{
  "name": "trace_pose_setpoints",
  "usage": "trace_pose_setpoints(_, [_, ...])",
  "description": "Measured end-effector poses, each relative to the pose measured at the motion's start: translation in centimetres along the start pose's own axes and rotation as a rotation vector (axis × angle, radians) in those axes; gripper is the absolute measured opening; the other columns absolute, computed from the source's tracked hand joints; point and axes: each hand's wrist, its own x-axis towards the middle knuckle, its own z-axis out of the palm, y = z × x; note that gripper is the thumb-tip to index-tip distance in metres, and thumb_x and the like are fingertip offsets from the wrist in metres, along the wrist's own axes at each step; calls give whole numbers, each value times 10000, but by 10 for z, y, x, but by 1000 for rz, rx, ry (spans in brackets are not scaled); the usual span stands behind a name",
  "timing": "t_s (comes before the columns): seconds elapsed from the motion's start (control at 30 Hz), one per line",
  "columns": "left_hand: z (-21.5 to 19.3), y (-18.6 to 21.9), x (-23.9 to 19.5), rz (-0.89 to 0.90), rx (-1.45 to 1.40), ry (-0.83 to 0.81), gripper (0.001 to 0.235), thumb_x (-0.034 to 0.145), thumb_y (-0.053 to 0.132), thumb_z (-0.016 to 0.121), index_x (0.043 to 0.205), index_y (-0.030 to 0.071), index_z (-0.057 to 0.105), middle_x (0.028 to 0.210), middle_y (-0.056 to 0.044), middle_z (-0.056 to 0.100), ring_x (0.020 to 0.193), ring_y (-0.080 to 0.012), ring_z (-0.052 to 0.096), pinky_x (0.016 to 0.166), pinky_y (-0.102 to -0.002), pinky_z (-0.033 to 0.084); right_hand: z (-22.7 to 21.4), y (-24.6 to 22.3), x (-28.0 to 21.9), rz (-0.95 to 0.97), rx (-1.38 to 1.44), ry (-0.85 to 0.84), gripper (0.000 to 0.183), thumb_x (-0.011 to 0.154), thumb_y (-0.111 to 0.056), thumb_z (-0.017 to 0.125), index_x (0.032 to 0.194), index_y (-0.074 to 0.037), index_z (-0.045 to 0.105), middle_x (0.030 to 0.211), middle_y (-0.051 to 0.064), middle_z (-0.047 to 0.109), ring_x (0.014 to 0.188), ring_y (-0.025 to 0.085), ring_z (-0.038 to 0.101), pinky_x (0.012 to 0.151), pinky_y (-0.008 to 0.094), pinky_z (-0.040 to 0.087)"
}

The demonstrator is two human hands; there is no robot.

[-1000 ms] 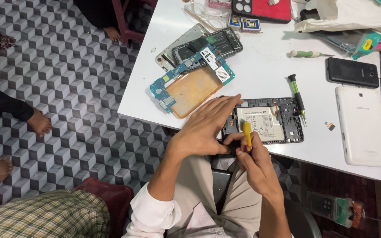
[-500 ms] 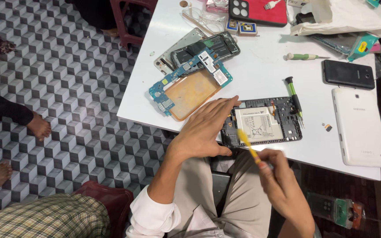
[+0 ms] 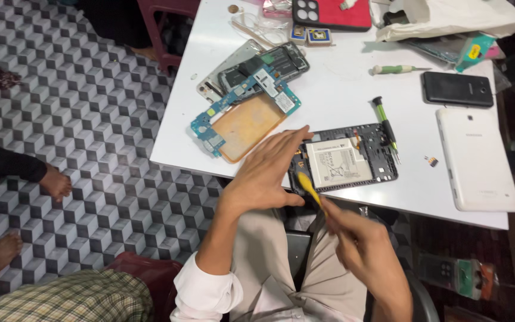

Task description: The person uses a toothbrush to scrub the interior surfaces of a disassembled smartphone chassis and a separate blue circuit board. The person holds the components steady with one hand while brushing with the other, moving the brush across various edges and crevices.

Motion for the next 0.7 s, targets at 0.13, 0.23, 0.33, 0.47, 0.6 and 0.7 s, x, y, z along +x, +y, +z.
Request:
trace_pose_setpoints(0.13, [0,2,4,-6,4,1,1275,504,287,953,1547,-7,281,1511,-140,493,1414,-343,444,1189,-449,328,4,1,5,-224,-106,148,435,899,55,638,1318,-53,675,755,90,633,633,104,563,616,245,494])
trace_pose_setpoints(0.23, [-2,4,2,-19,1,-8,1287,494,279,954,1550,-8,277,1498,-136,502,1406,-337,450,1188,-450,329,6,3,2,-119,-26,38,546,829,118,533,1317,-78,680,740,103,677,686,93,623,661,242,519])
trace_pose_setpoints(0.33, [0,3,3,-10,1,-7,1286,498,283,962,1553,-6,285,1506,-136,504,1413,-340,446,1182,-452,334,7,10,-3,-187,-45,174,452,877,74,595,1305,-58,662,850,135,704,677,107,612,642,249,507])
trace_pose_setpoints(0.47, [1,3,4,-48,-3,-5,1283,488,267,954,1551,-3,289,1509,-126,509,1409,-325,460,1184,-438,348,12,4,-2,-168,-62,77,481,857,92,574,1305,-57,668,756,141,667,648,113,623,647,247,521])
trace_pose_setpoints(0.6, [2,2,4,-2,2,8,1289,493,263,958,1550,-17,276,1514,-144,495,1426,-342,437,1183,-448,329,17,1,2,-173,-65,166,430,890,40,619,1308,-40,678,791,138,677,631,127,589,623,268,509])
trace_pose_setpoints(0.7, [4,-1,3,-4,-9,13,1280,507,262,936,1567,-12,274,1530,-129,499,1432,-329,449,1197,-435,339,17,16,1,-212,10,131,370,937,-20,627,1305,-3,668,818,65,712,684,91,589,618,253,507])
